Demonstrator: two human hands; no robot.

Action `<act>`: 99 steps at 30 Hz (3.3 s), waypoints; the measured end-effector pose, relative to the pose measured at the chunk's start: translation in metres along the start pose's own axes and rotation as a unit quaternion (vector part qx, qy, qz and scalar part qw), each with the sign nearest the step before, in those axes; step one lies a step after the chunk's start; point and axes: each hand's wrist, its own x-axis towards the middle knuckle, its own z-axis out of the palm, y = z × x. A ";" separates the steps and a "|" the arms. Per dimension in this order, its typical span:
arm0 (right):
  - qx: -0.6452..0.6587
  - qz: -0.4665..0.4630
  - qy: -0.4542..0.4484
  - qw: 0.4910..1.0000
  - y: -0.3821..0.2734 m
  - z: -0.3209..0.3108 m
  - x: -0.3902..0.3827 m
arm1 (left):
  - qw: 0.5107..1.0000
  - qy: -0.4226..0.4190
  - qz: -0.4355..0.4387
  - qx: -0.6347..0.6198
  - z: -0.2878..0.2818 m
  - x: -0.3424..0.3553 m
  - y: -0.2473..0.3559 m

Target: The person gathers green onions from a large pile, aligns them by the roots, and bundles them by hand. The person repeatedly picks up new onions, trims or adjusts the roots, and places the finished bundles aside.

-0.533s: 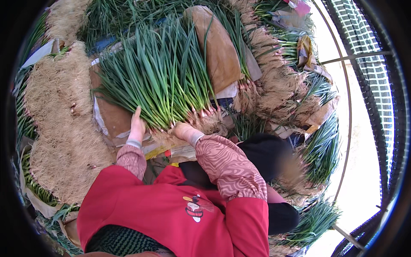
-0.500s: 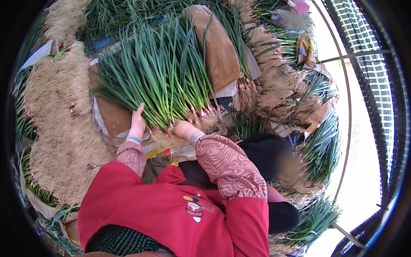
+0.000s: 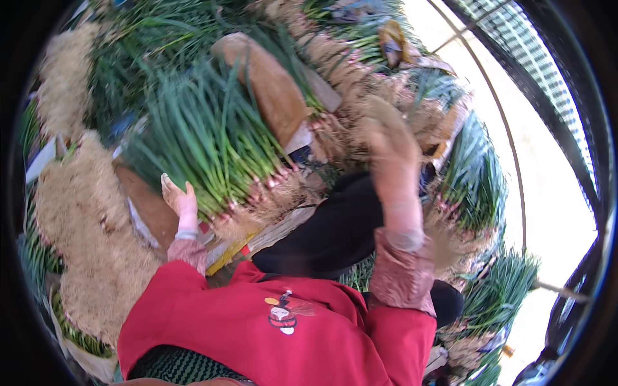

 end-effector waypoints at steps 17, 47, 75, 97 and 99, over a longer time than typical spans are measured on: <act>-0.399 0.443 -0.026 0.802 0.214 -0.253 -0.116 | 0.879 -0.384 0.282 0.019 -0.004 0.103 0.221; -0.219 0.136 0.274 0.927 0.197 -0.173 -0.138 | 0.550 -0.757 0.126 -0.331 -0.008 -0.225 0.504; 0.188 0.422 0.147 0.875 0.154 -0.210 -0.141 | 0.355 -0.826 -0.119 -0.421 -0.004 -0.186 0.515; 0.595 0.362 0.324 0.641 0.195 -0.162 -0.162 | 0.465 -0.809 0.020 -0.360 -0.023 -0.166 0.511; 0.738 0.258 0.283 0.555 0.177 -0.175 -0.195 | 0.497 -0.766 0.099 -0.395 -0.028 -0.157 0.515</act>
